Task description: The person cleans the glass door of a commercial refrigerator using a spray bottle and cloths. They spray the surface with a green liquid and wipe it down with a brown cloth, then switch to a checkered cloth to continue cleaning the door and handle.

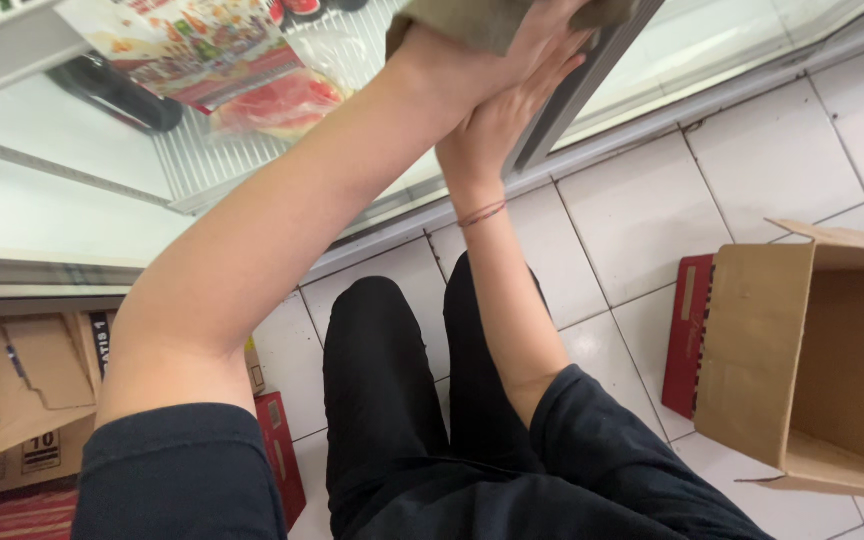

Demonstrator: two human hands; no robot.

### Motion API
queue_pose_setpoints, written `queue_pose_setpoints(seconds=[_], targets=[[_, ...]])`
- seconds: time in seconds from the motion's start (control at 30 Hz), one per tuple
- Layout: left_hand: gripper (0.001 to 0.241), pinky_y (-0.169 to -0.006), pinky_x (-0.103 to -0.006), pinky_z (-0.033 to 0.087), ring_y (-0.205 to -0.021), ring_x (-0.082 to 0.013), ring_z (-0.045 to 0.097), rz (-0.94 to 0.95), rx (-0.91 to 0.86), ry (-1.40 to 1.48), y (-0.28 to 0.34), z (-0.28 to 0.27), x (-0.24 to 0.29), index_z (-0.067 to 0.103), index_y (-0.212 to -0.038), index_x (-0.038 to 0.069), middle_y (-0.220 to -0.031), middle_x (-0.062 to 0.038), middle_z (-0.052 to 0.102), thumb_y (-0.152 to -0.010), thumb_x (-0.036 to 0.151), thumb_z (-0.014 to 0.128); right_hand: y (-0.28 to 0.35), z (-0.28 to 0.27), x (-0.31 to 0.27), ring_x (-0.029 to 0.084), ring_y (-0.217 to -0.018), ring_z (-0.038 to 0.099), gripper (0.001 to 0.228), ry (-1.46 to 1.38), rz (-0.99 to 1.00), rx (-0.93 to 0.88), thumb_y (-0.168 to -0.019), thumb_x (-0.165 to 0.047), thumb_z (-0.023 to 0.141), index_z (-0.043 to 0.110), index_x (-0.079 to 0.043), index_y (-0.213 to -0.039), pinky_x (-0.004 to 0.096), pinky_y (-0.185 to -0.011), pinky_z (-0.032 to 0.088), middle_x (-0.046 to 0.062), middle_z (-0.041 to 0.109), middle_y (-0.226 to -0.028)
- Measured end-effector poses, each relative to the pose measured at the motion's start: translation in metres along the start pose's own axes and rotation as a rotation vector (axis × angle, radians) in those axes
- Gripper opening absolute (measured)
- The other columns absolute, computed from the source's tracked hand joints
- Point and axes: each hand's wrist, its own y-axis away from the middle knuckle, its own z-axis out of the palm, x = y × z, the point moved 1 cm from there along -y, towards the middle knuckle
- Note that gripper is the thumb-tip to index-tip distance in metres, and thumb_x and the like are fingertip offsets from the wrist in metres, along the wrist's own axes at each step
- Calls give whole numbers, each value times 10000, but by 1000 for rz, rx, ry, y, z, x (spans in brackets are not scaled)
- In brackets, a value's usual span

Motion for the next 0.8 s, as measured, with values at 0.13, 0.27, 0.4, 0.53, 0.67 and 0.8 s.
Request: queue_pose_setpoints(seconds=[0.13, 0.27, 0.4, 0.53, 0.67, 0.8], targets=[[531, -1201, -274, 296, -1482, -159, 294, -145, -70, -154, 50, 38, 79, 253, -1592, 68, -1619, -27, 321, -1157, 373, 260, 59, 27, 29, 387, -1616, -97, 968, 44, 76, -46, -1050, -507, 583, -14, -31, -1645, 567, -1342, -93, 195, -26, -1718], [568, -1217, -302, 225, -1504, -171, 214, 54, -130, -167, 99, 78, 102, 226, -1600, 66, -1645, -33, 235, -1113, 345, 309, 125, 45, 53, 403, -1634, -69, 951, 61, 249, -138, -1072, -448, 579, -41, -21, -1653, 569, -1359, -78, 194, -14, -1738], [617, -1233, -331, 154, -1526, -184, 134, 207, -144, -227, 114, 106, 112, 199, -1608, 64, -1672, -40, 150, -1069, 316, 357, 174, 63, 73, 407, -1632, 46, 944, -112, 483, -186, -1039, -408, 605, 20, 24, -1641, 585, -1338, -60, 211, 46, -1734], [676, -1250, -359, 83, -1548, -196, 54, 431, -165, -343, 131, 136, 140, 172, -1616, 61, -1699, -46, 64, -1025, 288, 406, 231, 69, 103, 453, -1586, 82, 885, 144, 415, -434, -995, -421, 645, 179, 16, -1607, 589, -1312, 14, 255, 108, -1693], [699, -1276, -357, 20, -1571, -191, -17, 601, -255, -425, 148, 161, 168, 157, -1623, 64, -1726, -35, -18, -1013, 244, 447, 280, 77, 133, 490, -1521, 116, 979, 173, 486, -694, -896, -472, 674, 194, 52, -1569, 616, -1251, 34, 302, 152, -1627], [655, -1321, -403, 134, -1590, -206, 143, -28, -450, 783, 164, 155, 166, 203, -1670, 78, -1736, -38, 139, -1082, 163, 480, 304, 87, 148, 519, -1531, 111, 997, 67, 382, -548, -935, -451, 673, 133, 90, -1574, 633, -1256, 19, 344, 138, -1635]])
